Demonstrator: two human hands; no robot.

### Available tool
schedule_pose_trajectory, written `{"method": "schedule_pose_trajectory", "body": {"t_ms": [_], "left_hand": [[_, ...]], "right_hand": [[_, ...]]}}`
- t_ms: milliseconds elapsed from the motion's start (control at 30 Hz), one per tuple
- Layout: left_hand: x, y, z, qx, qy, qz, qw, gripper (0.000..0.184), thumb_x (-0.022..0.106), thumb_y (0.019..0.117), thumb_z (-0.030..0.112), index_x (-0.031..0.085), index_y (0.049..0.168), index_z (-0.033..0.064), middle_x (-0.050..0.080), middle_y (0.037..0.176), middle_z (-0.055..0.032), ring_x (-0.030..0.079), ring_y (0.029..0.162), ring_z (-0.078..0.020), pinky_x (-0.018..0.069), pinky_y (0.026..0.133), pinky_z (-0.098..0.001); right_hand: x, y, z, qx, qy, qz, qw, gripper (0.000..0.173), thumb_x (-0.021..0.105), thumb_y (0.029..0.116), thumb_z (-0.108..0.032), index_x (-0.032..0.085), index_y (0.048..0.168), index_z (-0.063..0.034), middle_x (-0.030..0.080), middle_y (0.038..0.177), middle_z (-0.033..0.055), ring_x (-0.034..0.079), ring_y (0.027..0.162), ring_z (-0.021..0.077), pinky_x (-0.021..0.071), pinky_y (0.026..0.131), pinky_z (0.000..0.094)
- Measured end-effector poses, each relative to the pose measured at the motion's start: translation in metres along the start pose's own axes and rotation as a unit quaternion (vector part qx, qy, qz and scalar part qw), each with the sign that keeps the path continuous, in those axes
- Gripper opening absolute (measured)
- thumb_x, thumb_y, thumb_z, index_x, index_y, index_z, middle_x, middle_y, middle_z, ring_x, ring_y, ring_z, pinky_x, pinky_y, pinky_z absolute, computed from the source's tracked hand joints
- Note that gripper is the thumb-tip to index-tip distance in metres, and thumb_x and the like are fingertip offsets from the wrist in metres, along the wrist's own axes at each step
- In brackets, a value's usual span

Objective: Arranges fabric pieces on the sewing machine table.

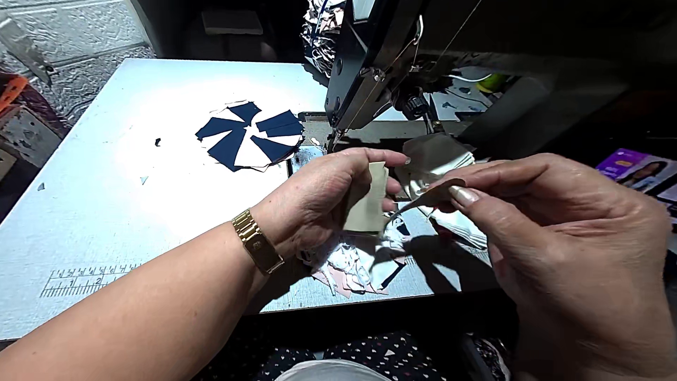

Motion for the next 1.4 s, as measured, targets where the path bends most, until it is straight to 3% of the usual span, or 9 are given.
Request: {"method": "schedule_pose_trajectory", "body": {"t_ms": [100,167,300,433,567,700,833,1133,1400], "left_hand": [[0.001,0.001,0.007,0.038,0.088,-0.035,0.995,0.034,0.038,0.1086,0.023,0.067,0.114,0.0056,0.052,0.069,0.0004,0.046,0.051,-0.0041,0.0392,0.045,-0.0156],[0.015,-0.004,0.015,0.099,0.194,-0.096,0.971,0.032,0.043,0.1096,0.026,0.067,0.103,0.0058,0.047,0.061,0.0046,0.038,0.046,-0.0001,0.0310,0.041,-0.0138],[0.027,-0.010,0.028,0.230,0.337,-0.108,0.907,0.014,0.075,0.0923,0.010,0.069,0.102,0.0017,0.064,0.081,-0.0019,0.058,0.068,-0.0029,0.0497,0.062,-0.0164],[0.026,-0.011,0.038,0.323,0.371,-0.090,0.866,0.007,0.074,0.0916,0.007,0.070,0.089,0.0026,0.064,0.079,-0.0002,0.060,0.072,-0.0020,0.0505,0.066,-0.0172],[0.025,-0.013,0.040,0.302,0.303,-0.084,0.900,0.005,0.071,0.0940,0.005,0.069,0.090,0.0028,0.065,0.081,-0.0008,0.061,0.073,-0.0037,0.0504,0.065,-0.0175],[0.022,-0.012,0.039,0.286,0.282,-0.078,0.912,0.007,0.069,0.0953,0.004,0.067,0.089,0.0038,0.062,0.078,0.0004,0.055,0.064,-0.0019,0.0453,0.056,-0.0152],[0.014,-0.007,0.038,0.232,0.314,-0.057,0.919,0.017,0.066,0.0964,0.005,0.060,0.081,0.0074,0.054,0.064,0.0029,0.044,0.049,-0.0002,0.0338,0.044,-0.0135],[0.013,0.000,0.020,0.159,0.574,-0.140,0.791,0.025,0.069,0.0966,0.017,0.065,0.073,0.0105,0.050,0.058,0.0057,0.043,0.050,0.0003,0.0323,0.046,-0.0177],[0.007,0.003,0.017,0.145,0.649,-0.106,0.739,0.024,0.072,0.0956,0.026,0.067,0.077,0.0124,0.053,0.061,0.0056,0.046,0.053,-0.0015,0.0352,0.049,-0.0206]], "right_hand": [[0.000,0.001,-0.002,0.006,0.001,-0.020,1.000,0.021,0.068,0.0895,-0.003,0.069,0.109,-0.0091,0.072,0.099,-0.0036,0.070,0.084,0.0072,0.0619,0.077,0.0229],[0.003,0.003,-0.005,0.003,-0.007,-0.036,0.999,0.021,0.068,0.0900,-0.003,0.069,0.110,-0.0085,0.072,0.098,-0.0043,0.069,0.084,0.0059,0.0610,0.076,0.0207],[0.010,0.005,-0.014,-0.023,-0.066,-0.070,0.995,0.019,0.068,0.0939,-0.009,0.068,0.112,-0.0087,0.071,0.098,-0.0061,0.069,0.085,0.0029,0.0595,0.077,0.0177],[0.006,0.004,-0.009,-0.014,-0.065,-0.043,0.997,0.021,0.065,0.0995,-0.015,0.063,0.119,-0.0059,0.069,0.104,-0.0030,0.068,0.089,0.0054,0.0591,0.079,0.0217],[0.023,-0.005,0.005,0.056,-0.011,-0.085,0.995,0.047,0.073,0.0928,-0.029,0.056,0.133,-0.0127,0.065,0.120,-0.0066,0.065,0.107,0.0052,0.0567,0.090,0.0213],[0.025,-0.012,0.014,0.056,0.051,-0.070,0.995,0.019,0.070,0.0903,-0.004,0.068,0.108,-0.0112,0.071,0.097,-0.0072,0.069,0.087,0.0034,0.0601,0.080,0.0198],[0.014,-0.018,0.023,0.095,0.093,-0.056,0.990,0.018,0.065,0.0943,-0.003,0.068,0.110,-0.0099,0.070,0.096,-0.0057,0.068,0.082,0.0033,0.0594,0.075,0.0180],[0.018,-0.051,0.035,0.186,-0.017,-0.067,0.980,0.024,0.069,0.0908,-0.006,0.063,0.113,-0.0125,0.070,0.084,-0.0044,0.068,0.066,0.0074,0.0605,0.057,0.0210],[0.024,-0.050,0.041,0.193,-0.070,-0.091,0.974,0.024,0.072,0.0910,-0.011,0.058,0.109,-0.0146,0.068,0.081,-0.0053,0.065,0.059,0.0043,0.0562,0.051,0.0183]]}}
Point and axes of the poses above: each hand's wrist, its own y-axis towards the middle knuckle, its own x-axis out of the palm, z = x × y, the point moved 9 cm from there along y, towards the middle knuckle
